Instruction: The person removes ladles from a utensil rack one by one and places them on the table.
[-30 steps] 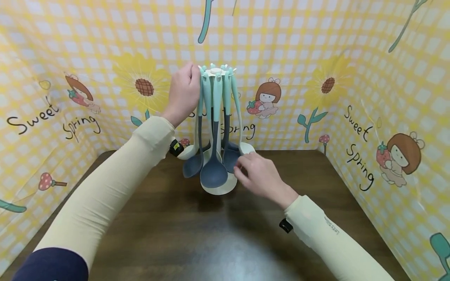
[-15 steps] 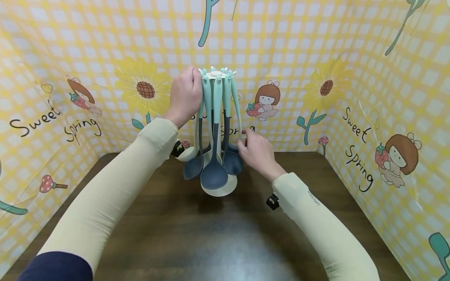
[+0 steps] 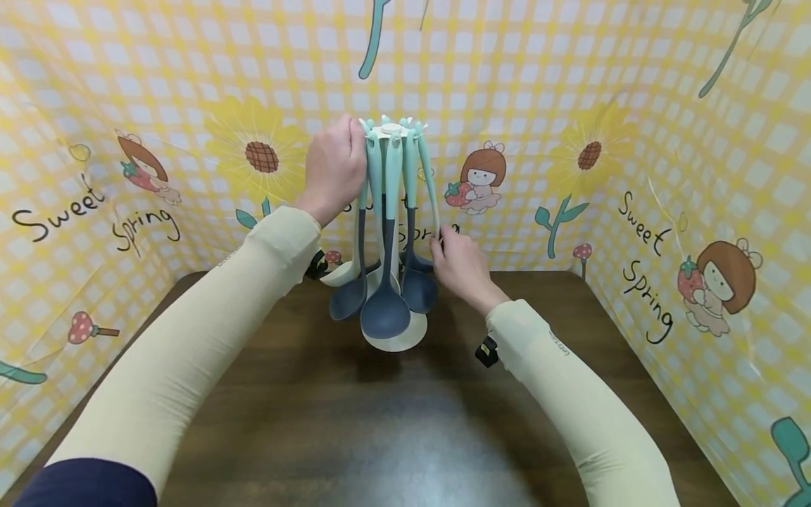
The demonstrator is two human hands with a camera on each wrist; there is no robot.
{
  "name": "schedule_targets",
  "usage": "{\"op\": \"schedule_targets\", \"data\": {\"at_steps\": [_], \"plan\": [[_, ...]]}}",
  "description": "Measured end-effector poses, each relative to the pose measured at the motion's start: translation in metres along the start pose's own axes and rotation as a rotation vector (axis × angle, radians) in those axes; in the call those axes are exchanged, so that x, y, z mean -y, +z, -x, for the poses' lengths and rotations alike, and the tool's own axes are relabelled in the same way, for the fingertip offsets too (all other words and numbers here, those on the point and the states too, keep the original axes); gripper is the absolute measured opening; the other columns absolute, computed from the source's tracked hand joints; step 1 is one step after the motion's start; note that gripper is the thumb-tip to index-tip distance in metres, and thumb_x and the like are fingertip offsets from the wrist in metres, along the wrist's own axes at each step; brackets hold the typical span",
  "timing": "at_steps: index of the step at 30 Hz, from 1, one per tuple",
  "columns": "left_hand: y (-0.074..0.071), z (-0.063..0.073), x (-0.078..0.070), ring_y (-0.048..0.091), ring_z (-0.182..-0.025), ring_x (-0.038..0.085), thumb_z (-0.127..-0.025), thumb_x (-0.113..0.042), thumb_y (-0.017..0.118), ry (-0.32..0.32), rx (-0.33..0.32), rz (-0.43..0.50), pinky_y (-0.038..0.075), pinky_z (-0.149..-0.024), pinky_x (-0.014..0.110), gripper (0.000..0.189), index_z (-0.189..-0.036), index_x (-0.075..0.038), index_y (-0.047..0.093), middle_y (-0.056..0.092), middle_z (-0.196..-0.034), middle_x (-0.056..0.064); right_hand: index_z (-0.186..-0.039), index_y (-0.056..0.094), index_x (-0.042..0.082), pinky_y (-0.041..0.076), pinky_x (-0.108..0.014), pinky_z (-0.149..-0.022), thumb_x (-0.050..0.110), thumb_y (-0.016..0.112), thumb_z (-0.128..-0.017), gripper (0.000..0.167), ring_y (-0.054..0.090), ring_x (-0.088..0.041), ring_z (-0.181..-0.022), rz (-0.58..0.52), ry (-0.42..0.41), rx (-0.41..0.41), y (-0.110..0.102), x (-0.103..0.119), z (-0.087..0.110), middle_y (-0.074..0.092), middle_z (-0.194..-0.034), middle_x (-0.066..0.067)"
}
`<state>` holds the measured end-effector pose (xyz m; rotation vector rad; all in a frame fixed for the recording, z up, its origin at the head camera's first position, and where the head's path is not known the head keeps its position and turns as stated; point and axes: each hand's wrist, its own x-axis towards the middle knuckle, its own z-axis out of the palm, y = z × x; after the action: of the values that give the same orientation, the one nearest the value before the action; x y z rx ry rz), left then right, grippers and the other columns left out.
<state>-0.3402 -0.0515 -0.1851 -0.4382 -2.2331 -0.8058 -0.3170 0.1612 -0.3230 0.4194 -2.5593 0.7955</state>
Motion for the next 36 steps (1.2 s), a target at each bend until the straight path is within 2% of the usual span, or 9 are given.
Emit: {"op": "schedule_targets", "data": {"at_steps": [5, 8, 12, 19, 22, 26, 28, 33, 36], "plan": [[0.004, 0.001, -0.001, 0.044, -0.059, 0.022, -0.109, -0.029, 0.024, 0.008, 0.029, -0.016, 0.033, -0.054, 0.032, 0.039, -0.085, -0.01, 0.048, 0.041, -0.067, 0.004, -0.098, 0.062, 0.005, 0.038, -0.035, -0.052, 0.024, 0.045, -0.106, 0.026, 0.051, -0.025, -0.056, -0.012, -0.013, -0.039, -0.011, -0.006, 0.0, 0.056, -0.069, -0.009], [0.006, 0.001, 0.0, 0.044, -0.058, 0.022, -0.109, -0.029, 0.024, 0.011, 0.033, -0.033, 0.033, -0.054, 0.032, 0.039, -0.086, -0.009, 0.049, 0.042, -0.067, 0.004, -0.1, 0.063, 0.004, 0.041, -0.035, -0.056, 0.021, 0.047, -0.105, 0.024, 0.054, -0.025, -0.061, -0.009, -0.021, -0.061, -0.02, -0.01, -0.001, 0.059, -0.073, -0.009], [0.008, 0.001, -0.001, 0.045, -0.059, 0.021, -0.109, -0.029, 0.023, 0.008, 0.039, -0.024, 0.034, -0.054, 0.032, 0.04, -0.086, -0.009, 0.049, 0.043, -0.067, 0.004, -0.102, 0.064, 0.004, 0.043, -0.036, -0.058, 0.018, 0.048, -0.104, 0.021, 0.056, -0.025, -0.063, -0.01, -0.008, -0.044, -0.035, -0.018, 0.002, 0.063, -0.077, -0.01], [0.011, 0.001, -0.002, 0.045, -0.058, 0.022, -0.109, -0.029, 0.023, 0.002, 0.046, -0.01, 0.034, -0.054, 0.031, 0.04, -0.086, -0.01, 0.049, 0.043, -0.068, 0.004, -0.084, 0.06, 0.008, 0.041, -0.034, -0.055, 0.021, 0.05, -0.103, 0.026, 0.052, -0.022, -0.058, 0.097, 0.024, 0.036, -0.056, -0.044, 0.019, 0.061, -0.072, -0.008], [0.009, 0.0, -0.002, 0.044, -0.058, 0.022, -0.109, -0.029, 0.023, 0.005, 0.044, -0.013, 0.034, -0.054, 0.031, 0.039, -0.085, -0.01, 0.048, 0.042, -0.067, 0.005, -0.086, 0.064, 0.008, 0.041, -0.034, -0.055, 0.02, 0.052, -0.102, 0.024, 0.054, -0.021, -0.059, 0.153, 0.022, 0.07, -0.063, -0.057, 0.026, 0.065, -0.074, -0.008], [0.004, -0.002, -0.001, 0.044, -0.058, 0.024, -0.108, -0.028, 0.023, 0.009, 0.029, -0.013, 0.035, -0.054, 0.031, 0.039, -0.083, -0.01, 0.046, 0.041, -0.067, 0.005, -0.102, 0.069, 0.01, 0.044, -0.036, -0.055, 0.021, 0.054, -0.101, 0.019, 0.06, -0.021, -0.064, 0.201, 0.022, 0.134, -0.07, -0.074, 0.033, 0.071, -0.085, -0.008], [0.002, -0.003, 0.0, 0.044, -0.059, 0.024, -0.108, -0.029, 0.022, 0.006, 0.024, -0.012, 0.035, -0.055, 0.031, 0.039, -0.083, -0.011, 0.045, 0.041, -0.067, 0.005, -0.105, 0.07, 0.009, 0.045, -0.036, -0.055, 0.02, 0.055, -0.1, 0.02, 0.062, -0.021, -0.066, 0.225, 0.018, 0.161, -0.071, -0.083, 0.035, 0.072, -0.089, -0.009], [-0.001, -0.004, 0.001, 0.044, -0.06, 0.023, -0.108, -0.029, 0.022, 0.002, 0.026, -0.002, 0.035, -0.055, 0.032, 0.039, -0.082, -0.012, 0.045, 0.041, -0.068, 0.006, -0.102, 0.072, 0.009, 0.042, -0.034, -0.052, 0.017, 0.054, -0.099, 0.02, 0.057, -0.018, -0.06, 0.29, -0.006, 0.226, -0.072, -0.107, 0.041, 0.072, -0.085, -0.007], [-0.001, -0.004, 0.0, 0.045, -0.06, 0.023, -0.108, -0.03, 0.022, -0.006, 0.036, 0.007, 0.035, -0.055, 0.031, 0.039, -0.083, -0.012, 0.045, 0.042, -0.068, 0.006, -0.099, 0.065, 0.008, 0.038, -0.033, -0.049, 0.016, 0.051, -0.1, 0.016, 0.051, -0.018, -0.053, 0.374, -0.054, 0.259, -0.072, -0.123, 0.049, 0.066, -0.074, -0.007]]}}
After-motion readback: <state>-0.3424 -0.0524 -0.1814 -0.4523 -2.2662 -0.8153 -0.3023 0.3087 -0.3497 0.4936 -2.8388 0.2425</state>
